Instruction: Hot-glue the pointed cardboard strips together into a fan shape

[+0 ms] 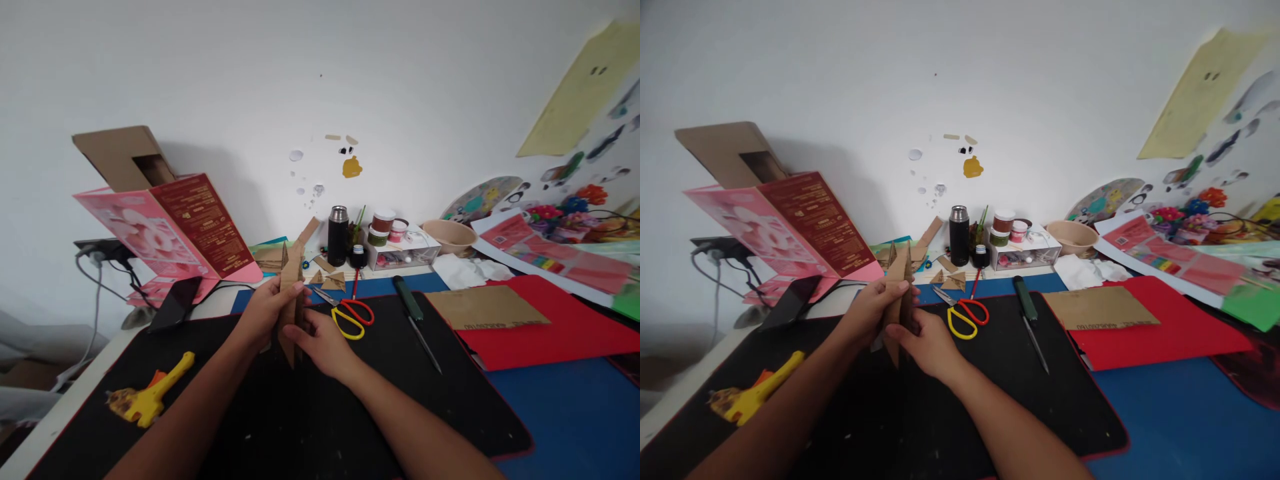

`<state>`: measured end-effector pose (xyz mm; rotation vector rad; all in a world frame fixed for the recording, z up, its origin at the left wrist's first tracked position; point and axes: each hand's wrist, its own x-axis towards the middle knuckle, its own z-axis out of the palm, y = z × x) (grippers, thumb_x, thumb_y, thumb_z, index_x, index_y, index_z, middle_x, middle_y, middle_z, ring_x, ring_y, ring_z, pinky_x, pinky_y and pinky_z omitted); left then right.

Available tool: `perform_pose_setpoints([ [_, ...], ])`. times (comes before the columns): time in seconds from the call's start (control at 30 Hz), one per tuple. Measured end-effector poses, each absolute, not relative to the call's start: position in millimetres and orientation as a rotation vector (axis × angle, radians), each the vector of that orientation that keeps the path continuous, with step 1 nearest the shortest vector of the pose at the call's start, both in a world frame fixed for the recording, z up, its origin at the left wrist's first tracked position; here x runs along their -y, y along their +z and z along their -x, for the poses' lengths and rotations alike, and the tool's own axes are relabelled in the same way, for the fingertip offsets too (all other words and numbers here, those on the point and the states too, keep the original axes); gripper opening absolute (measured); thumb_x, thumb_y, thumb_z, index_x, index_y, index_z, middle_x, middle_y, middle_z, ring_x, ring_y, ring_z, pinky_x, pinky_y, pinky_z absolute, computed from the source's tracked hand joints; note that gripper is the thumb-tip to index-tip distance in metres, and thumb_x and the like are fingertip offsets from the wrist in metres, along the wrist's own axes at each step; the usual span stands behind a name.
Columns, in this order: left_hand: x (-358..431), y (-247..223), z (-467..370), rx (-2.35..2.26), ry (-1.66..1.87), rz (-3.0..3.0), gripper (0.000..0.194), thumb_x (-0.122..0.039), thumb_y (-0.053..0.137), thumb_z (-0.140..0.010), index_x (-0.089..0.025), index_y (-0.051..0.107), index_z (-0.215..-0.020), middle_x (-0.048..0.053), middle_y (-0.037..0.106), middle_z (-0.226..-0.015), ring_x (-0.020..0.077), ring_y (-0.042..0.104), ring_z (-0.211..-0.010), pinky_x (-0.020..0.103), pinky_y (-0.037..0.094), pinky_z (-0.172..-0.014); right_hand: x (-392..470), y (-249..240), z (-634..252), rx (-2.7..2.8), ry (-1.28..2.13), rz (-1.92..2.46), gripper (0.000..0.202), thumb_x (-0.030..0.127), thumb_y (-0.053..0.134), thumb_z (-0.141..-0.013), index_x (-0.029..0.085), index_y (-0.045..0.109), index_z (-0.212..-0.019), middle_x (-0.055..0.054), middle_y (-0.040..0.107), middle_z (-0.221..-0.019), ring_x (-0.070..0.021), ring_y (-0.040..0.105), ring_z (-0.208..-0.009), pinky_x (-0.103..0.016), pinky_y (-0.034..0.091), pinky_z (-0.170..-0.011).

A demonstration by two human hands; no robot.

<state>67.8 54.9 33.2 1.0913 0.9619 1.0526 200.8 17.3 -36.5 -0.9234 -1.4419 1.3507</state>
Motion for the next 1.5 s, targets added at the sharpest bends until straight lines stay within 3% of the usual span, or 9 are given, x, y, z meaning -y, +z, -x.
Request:
perform_pose_setpoints([
  [0.13,-54.9,32.4,-66.5,-0.923,1.034,-1.144,0.045,-0.05,0.084,-0.073,-0.014,0.068,-0.096,0.006,0.076,-0.081,0.0184,0.069,-0.066,0.028,0.058,-0.06,-17.9,-36.2,-201.4,1.376,1.456,0.798,0.05,0.054,0.072,-0.088,0.018,0.064,-0.122,-0.009,0.073,-0.112,-0.0258,0.069,-0.102,-0.036,0.052,-0.086],
  [0.23,-53.8,33.0,-67.1,-0.913,1.034,-1.18,0.047,-0.049,0.084,-0.074,-0.016,0.068,-0.103,0.007,0.077,-0.089,0.0198,0.071,-0.071,0.028,0.058,-0.062,-18.4,-36.9,-200.9,1.373,1.408,0.785,0.054,0.056,0.073,-0.087,0.019,0.063,-0.125,-0.01,0.072,-0.119,-0.0276,0.067,-0.111,-0.039,0.051,-0.095],
  [0.43,-55.6,31.0,-65.3,-0.88,1.036,-1.213,0.046,-0.055,0.076,-0.081,-0.018,0.07,-0.107,0.01,0.078,-0.098,0.0244,0.074,-0.084,0.03,0.059,-0.068,-19.2,-38.6,-199.0,1.279,1.437,0.785,0.05,0.055,0.077,-0.084,0.018,0.065,-0.116,-0.009,0.074,-0.111,-0.0267,0.07,-0.1,-0.038,0.053,-0.088],
  [0.9,-53.5,27.9,-72.3,-0.993,1.129,-1.131,0.047,-0.058,0.079,-0.075,-0.015,0.07,-0.091,0.005,0.074,-0.071,0.0185,0.066,-0.057,0.028,0.054,-0.053,-16.9,-36.4,-202.1,1.378,1.431,0.853,0.051,0.065,0.071,-0.084,0.016,0.069,-0.099,-0.004,0.071,-0.087,-0.0195,0.064,-0.076,-0.031,0.05,-0.07],
  [1.07,-55.6,24.8,-72.2,-0.956,1.088,-1.164,0.046,-0.058,0.076,-0.079,-0.015,0.07,-0.092,0.005,0.074,-0.071,0.0177,0.066,-0.055,0.028,0.055,-0.052,-17.0,-37.4,-201.6,1.376,1.453,0.847,0.052,0.063,0.072,-0.084,0.016,0.069,-0.104,-0.006,0.072,-0.094,-0.0215,0.066,-0.083,-0.034,0.052,-0.077],
  [1.33,-49.7,32.5,-74.3,-0.928,1.125,-1.208,0.051,-0.062,0.074,-0.079,-0.015,0.068,-0.097,0.007,0.076,-0.078,0.0196,0.069,-0.06,0.029,0.055,-0.057,-13.8,-30.5,-198.9,1.269,1.504,0.669,0.06,0.063,0.073,-0.084,0.022,0.062,-0.127,-0.008,0.071,-0.12,-0.0289,0.065,-0.116,-0.042,0.049,-0.102],
  [1.5,-48.9,32.1,-76.8,-0.965,1.117,-1.228,0.05,-0.063,0.074,-0.078,-0.016,0.068,-0.094,0.007,0.076,-0.076,0.0213,0.069,-0.061,0.03,0.054,-0.055,-14.6,-33.3,-197.3,1.234,1.535,0.719,0.061,0.064,0.075,-0.081,0.02,0.064,-0.121,-0.008,0.074,-0.108,-0.0295,0.069,-0.103,-0.041,0.054,-0.09],
])
